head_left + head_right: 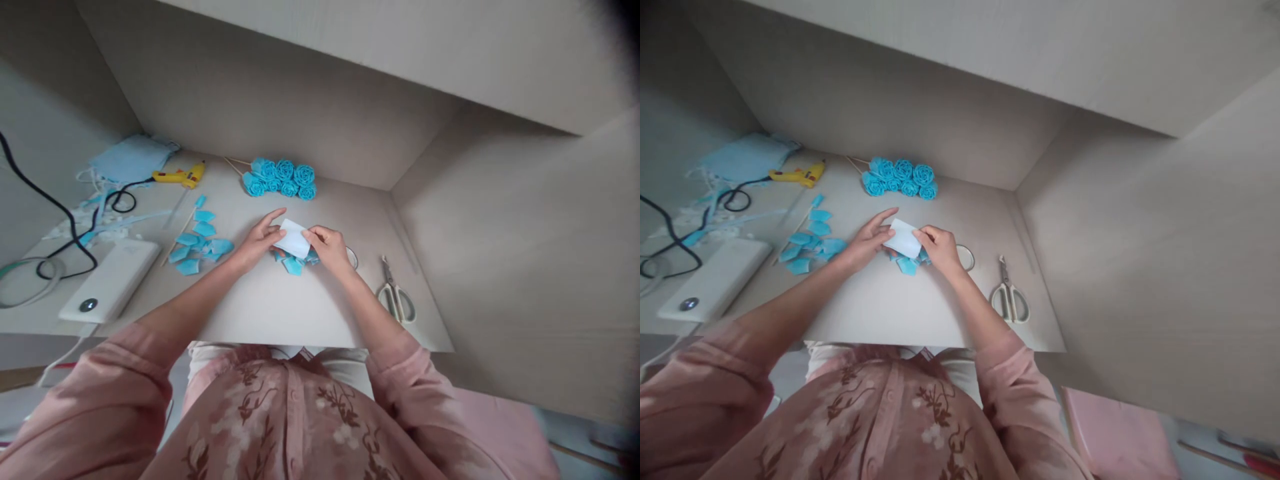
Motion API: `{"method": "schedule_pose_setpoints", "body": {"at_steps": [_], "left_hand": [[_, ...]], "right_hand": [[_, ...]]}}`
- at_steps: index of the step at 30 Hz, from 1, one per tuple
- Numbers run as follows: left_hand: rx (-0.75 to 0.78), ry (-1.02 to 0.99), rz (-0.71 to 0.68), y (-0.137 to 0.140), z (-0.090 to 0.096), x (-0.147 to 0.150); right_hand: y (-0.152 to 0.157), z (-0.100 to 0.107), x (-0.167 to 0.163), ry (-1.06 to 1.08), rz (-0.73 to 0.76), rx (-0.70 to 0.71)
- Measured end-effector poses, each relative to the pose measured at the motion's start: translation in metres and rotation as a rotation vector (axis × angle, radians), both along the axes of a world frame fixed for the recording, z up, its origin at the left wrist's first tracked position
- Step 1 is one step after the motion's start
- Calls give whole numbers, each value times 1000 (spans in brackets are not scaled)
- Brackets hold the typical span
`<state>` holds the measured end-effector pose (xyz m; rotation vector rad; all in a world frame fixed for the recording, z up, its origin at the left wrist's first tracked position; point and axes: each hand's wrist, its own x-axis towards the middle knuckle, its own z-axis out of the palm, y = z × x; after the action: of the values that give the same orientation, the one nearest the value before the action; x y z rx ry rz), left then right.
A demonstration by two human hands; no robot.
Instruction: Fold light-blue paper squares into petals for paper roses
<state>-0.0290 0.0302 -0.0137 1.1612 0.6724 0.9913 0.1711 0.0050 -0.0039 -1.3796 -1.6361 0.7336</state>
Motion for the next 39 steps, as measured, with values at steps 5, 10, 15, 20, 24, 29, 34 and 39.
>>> {"method": "schedule_pose_setpoints", "body": {"at_steps": [5, 10, 15, 20, 24, 29, 34, 39], "left_hand": [[-94, -30, 28, -3, 0, 4], [-61, 21, -49, -4, 0, 2], [-68, 50, 5, -2, -2, -1], [-69, 30, 47, 0, -2, -3], [-75, 85, -46, -4, 1, -5], [158, 312, -284, -11, 6, -5], [667, 402, -176, -9, 10, -4], [624, 358, -168, -9, 13, -6]], "right_hand": [[-13, -6, 0, -27, -16, 110], [-21, -4, -2, -112, 30, 256], [-24, 8, 0, -107, 20, 431], [-22, 12, 10, 215, -224, 345], [-11, 3, 17, 435, -368, 211], [-5, -2, 15, 403, -351, 148], [-10, -2, 9, 384, -257, 107], [-14, -2, 8, 294, -222, 98]]}}
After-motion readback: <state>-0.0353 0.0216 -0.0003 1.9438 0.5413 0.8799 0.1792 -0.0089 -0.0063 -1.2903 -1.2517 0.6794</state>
